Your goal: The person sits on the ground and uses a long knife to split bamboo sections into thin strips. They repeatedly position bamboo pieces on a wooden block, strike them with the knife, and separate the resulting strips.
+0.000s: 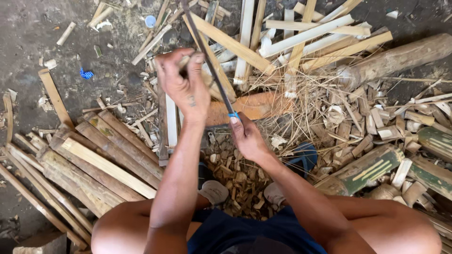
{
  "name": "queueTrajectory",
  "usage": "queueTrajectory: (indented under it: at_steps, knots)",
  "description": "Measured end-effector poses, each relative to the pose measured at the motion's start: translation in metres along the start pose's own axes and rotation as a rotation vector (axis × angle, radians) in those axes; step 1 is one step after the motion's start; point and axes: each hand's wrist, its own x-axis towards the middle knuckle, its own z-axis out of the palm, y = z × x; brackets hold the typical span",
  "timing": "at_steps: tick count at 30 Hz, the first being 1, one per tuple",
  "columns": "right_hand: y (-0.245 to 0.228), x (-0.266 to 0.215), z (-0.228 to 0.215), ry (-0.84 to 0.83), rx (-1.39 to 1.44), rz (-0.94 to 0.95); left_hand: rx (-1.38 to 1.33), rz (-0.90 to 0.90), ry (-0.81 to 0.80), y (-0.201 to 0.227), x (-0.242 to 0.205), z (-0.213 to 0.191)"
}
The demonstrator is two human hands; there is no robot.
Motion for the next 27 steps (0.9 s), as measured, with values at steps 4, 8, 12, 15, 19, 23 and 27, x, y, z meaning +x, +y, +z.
queueTrajectory:
  at_steps: [4, 8, 12, 15, 19, 23, 27]
  knots:
    - [0.066, 0.001, 0.020, 0.030, -0.091, 0.010, -0.006, 0.075, -0.044, -0.019, 0.002, -0.007]
    - [0.149, 0.010, 0.008, 0.014, -0.285, 0.432, 0.081, 0.054, -0.002, -0.018, 0.012, -0.018]
    - [0.166, 0.013, -0.032, -0.191, -0.338, 0.588, 0.027, 0.024, 0.002, -0.018, 0.014, -0.024]
    - [0.135, 0.002, -0.024, -0.102, -0.306, 0.430, 0.120, 0.096, 0.112, -0.029, 0.012, -0.017]
    - [0.107, -0.011, 0.026, 0.026, -0.148, -0.192, 0.091, 0.006, 0.142, -0.050, 0.007, -0.014]
    - [0.119, 0.012, 0.008, -0.010, -0.235, 0.618, -0.049, 0.064, 0.093, -0.054, 0.006, -0.018]
    - [0.119, 0.024, -0.034, -0.159, -0.425, 0.604, 0.017, 0.071, -0.027, -0.039, 0.021, -0.018]
